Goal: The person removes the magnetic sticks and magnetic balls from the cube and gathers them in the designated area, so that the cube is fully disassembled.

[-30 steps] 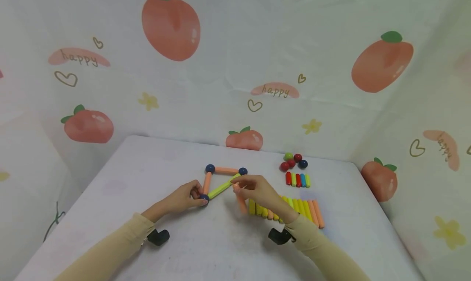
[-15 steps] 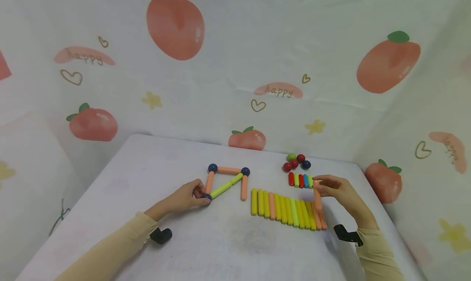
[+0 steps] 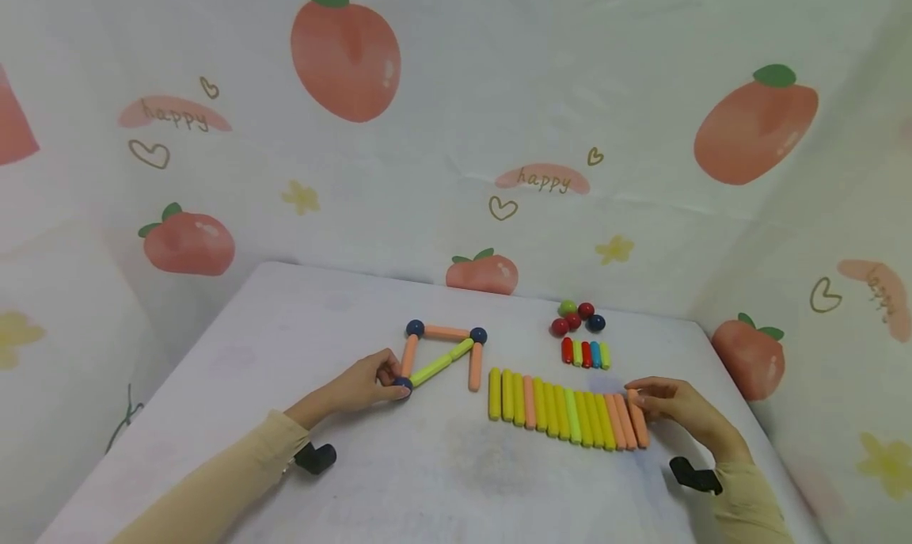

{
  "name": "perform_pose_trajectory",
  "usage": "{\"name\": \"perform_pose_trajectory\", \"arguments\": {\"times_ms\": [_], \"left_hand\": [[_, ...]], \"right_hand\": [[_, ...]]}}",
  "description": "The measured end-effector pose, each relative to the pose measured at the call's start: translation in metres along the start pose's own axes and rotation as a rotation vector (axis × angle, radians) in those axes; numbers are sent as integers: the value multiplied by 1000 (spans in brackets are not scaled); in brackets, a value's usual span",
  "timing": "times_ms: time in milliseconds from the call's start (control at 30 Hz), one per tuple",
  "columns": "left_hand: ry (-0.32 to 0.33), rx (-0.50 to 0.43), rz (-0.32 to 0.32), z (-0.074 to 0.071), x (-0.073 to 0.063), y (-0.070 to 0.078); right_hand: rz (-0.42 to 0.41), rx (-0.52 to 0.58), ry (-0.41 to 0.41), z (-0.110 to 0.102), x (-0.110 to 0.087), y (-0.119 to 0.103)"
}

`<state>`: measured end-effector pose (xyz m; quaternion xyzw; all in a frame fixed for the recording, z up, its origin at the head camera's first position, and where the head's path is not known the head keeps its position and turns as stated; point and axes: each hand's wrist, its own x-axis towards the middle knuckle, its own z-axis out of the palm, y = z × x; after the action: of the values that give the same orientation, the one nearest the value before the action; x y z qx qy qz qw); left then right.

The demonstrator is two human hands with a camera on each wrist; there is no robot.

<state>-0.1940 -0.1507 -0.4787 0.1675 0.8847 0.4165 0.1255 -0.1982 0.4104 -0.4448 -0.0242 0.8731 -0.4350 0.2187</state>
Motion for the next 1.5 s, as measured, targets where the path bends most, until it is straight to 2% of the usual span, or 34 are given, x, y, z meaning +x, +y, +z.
{"name": "perform_pose_trajectory", "arguments": {"times_ms": [433, 867, 1000, 1100, 1200, 1267, 1367, 1500], "left_hand": [[-7, 3, 3, 0, 1, 0], [-1, 2, -4, 1, 2, 2], [-12, -4, 6, 0, 4, 1], [-53, -24, 13, -5, 6, 0], [-112, -36, -1, -15, 8, -1], [-119, -25, -14, -24, 12, 0], [-56, 18, -21, -37, 23, 5], [69, 79, 14, -47, 47, 13]], "right_hand": [[31, -18, 29, 6, 0, 4], [-19, -14, 22, 8, 0, 5], [-8, -41, 53, 7, -1, 4], [-1, -93, 96, 5, -3, -1], [-10, -155, 185, 8, -2, -15], [-41, -177, 250, 16, -1, -31], [-127, -147, 302, 40, 5, -67], [-240, -69, 222, 103, 19, -121]]}}
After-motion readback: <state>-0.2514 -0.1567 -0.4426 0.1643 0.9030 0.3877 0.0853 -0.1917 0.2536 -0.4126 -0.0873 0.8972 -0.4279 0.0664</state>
